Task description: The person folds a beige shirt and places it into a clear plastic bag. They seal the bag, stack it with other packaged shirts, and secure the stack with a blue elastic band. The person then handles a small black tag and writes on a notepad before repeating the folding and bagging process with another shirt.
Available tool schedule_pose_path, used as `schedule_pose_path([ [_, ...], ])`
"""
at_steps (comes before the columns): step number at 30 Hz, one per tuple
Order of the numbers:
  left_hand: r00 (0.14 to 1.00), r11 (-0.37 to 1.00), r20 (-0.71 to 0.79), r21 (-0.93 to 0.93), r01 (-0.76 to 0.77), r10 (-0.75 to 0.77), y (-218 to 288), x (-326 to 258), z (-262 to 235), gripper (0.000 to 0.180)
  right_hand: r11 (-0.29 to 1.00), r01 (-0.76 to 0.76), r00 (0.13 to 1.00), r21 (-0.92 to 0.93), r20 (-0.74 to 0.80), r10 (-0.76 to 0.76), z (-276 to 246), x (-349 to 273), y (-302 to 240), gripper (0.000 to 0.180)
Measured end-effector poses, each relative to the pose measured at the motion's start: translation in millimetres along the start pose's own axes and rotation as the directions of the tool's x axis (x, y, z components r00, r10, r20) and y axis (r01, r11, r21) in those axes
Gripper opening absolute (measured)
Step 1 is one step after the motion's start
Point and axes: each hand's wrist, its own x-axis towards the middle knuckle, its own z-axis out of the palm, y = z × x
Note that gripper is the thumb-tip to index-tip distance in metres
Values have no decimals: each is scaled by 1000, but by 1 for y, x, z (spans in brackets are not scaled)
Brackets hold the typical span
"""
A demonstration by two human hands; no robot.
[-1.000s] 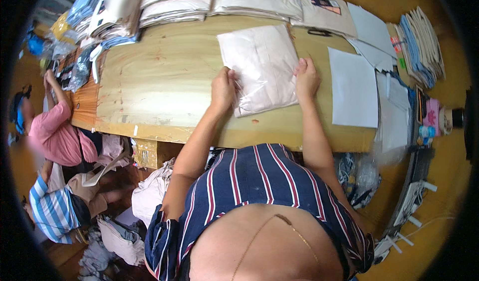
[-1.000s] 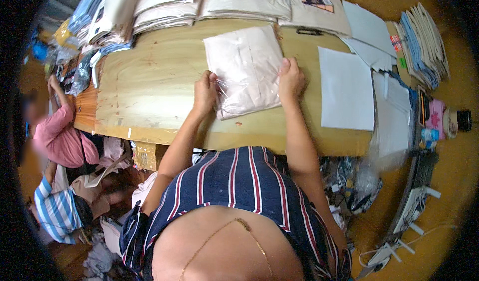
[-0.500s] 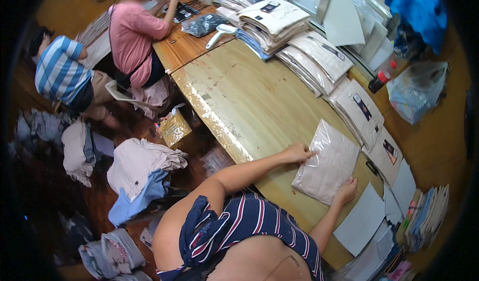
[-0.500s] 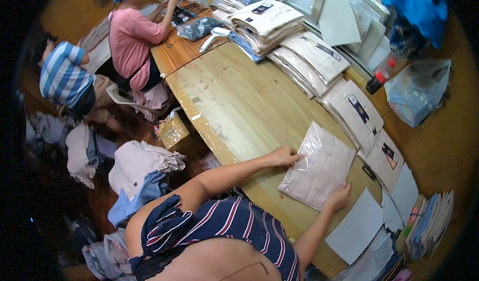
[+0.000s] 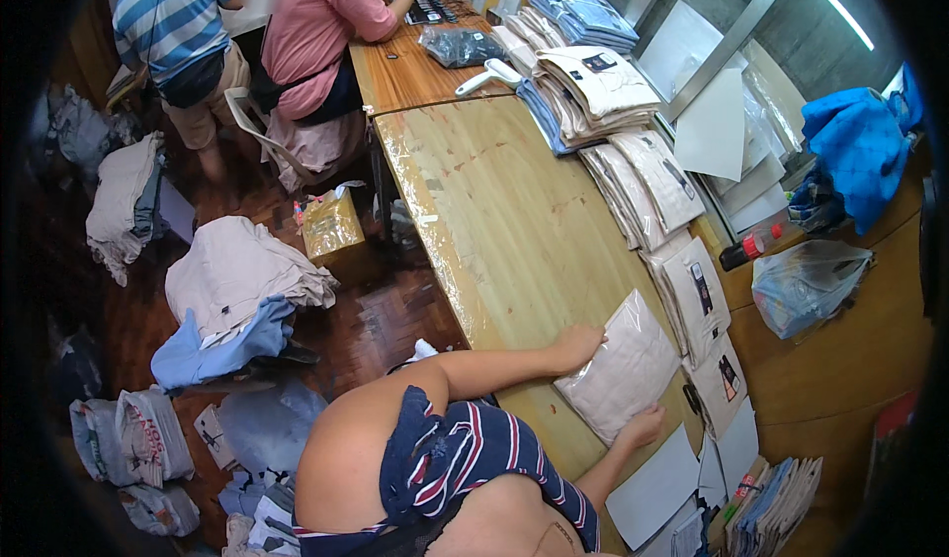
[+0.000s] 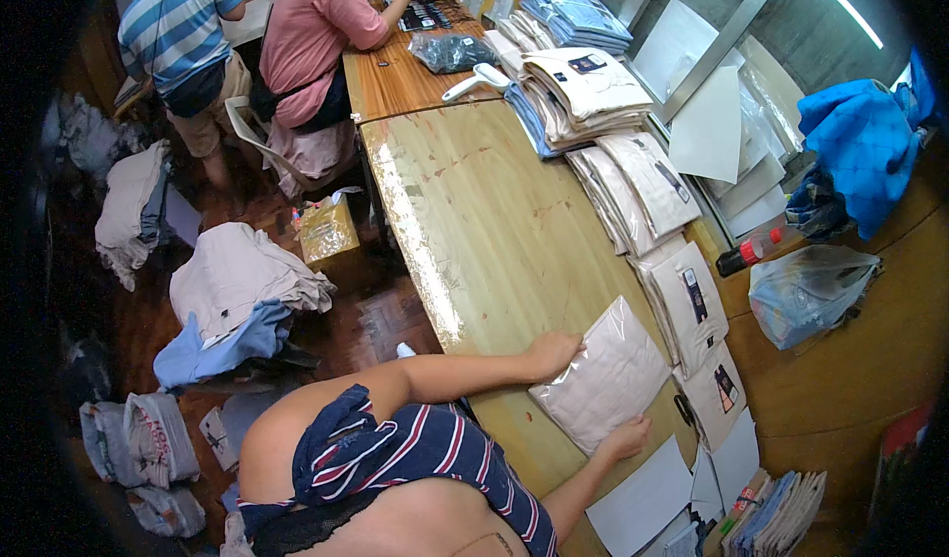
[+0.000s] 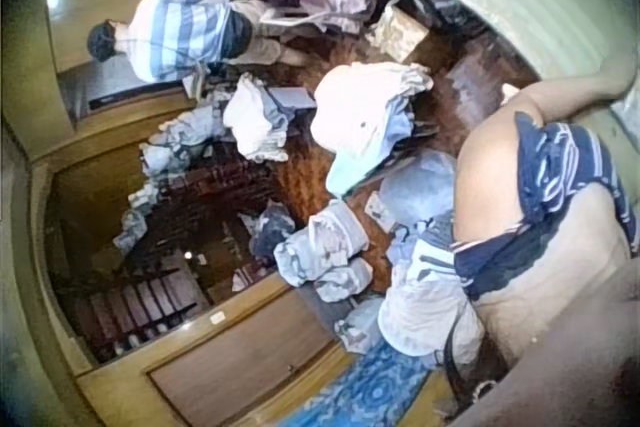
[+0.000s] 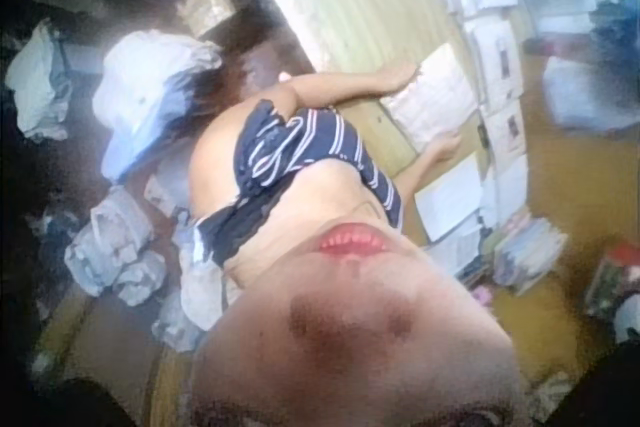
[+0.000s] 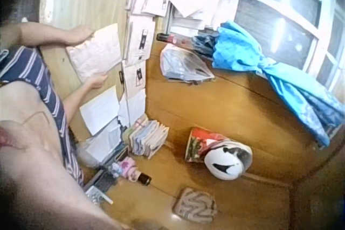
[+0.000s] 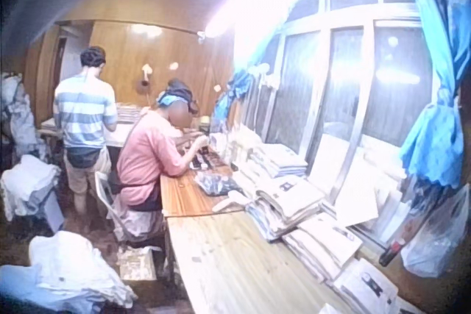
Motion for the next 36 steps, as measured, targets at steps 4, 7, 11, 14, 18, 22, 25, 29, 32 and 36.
schedule_pose_path([
  [4, 986, 950, -49, 279, -142, 161, -14, -10, 6, 20, 973, 8, 1000, -232, -17, -12, 2, -7, -5, 24],
  [7, 966, 916, -168, 382, -120, 197, -19, -10, 6, 18, 976, -141, 979, -166, 123, 163, -8, -6, -8, 25],
  [11, 990, 925, -138, 380, 26, 29, -22, -4, -12, 22, 998, -44, 997, -36, -66, 42, 13, -1, 25, 34],
  [14, 988, 989, -52, 33, -144, 146, -14, 2, -24, 31, 947, 284, 953, 149, -153, -262, 11, 3, 43, 44],
  [18, 807, 794, 48, 159, -587, 588, -6, -24, -8, 54, 883, 420, 891, 208, 90, -445, 22, -13, 39, 54],
  [22, 902, 871, 41, 244, -426, 429, -6, -36, -28, 55, 874, 234, 916, 426, 204, -344, -38, -39, 16, 68],
  [25, 931, 959, 266, 64, -276, 250, 4, -68, -65, 50, 836, 61, 941, 545, 249, -231, -41, -79, 44, 77],
  [29, 947, 960, 166, -9, -279, 277, -15, -80, -43, 37, 867, 107, 991, 487, 13, -130, -25, -87, 19, 60],
  [32, 919, 920, 60, -84, -384, 389, -10, -58, -44, 30, 895, 113, 994, 431, -53, -100, -29, -75, 18, 47],
  [36, 841, 861, -215, 3, -508, 497, 30, -17, -90, 27, 856, 329, 913, 398, -365, -181, -85, -50, 5, 35],
])
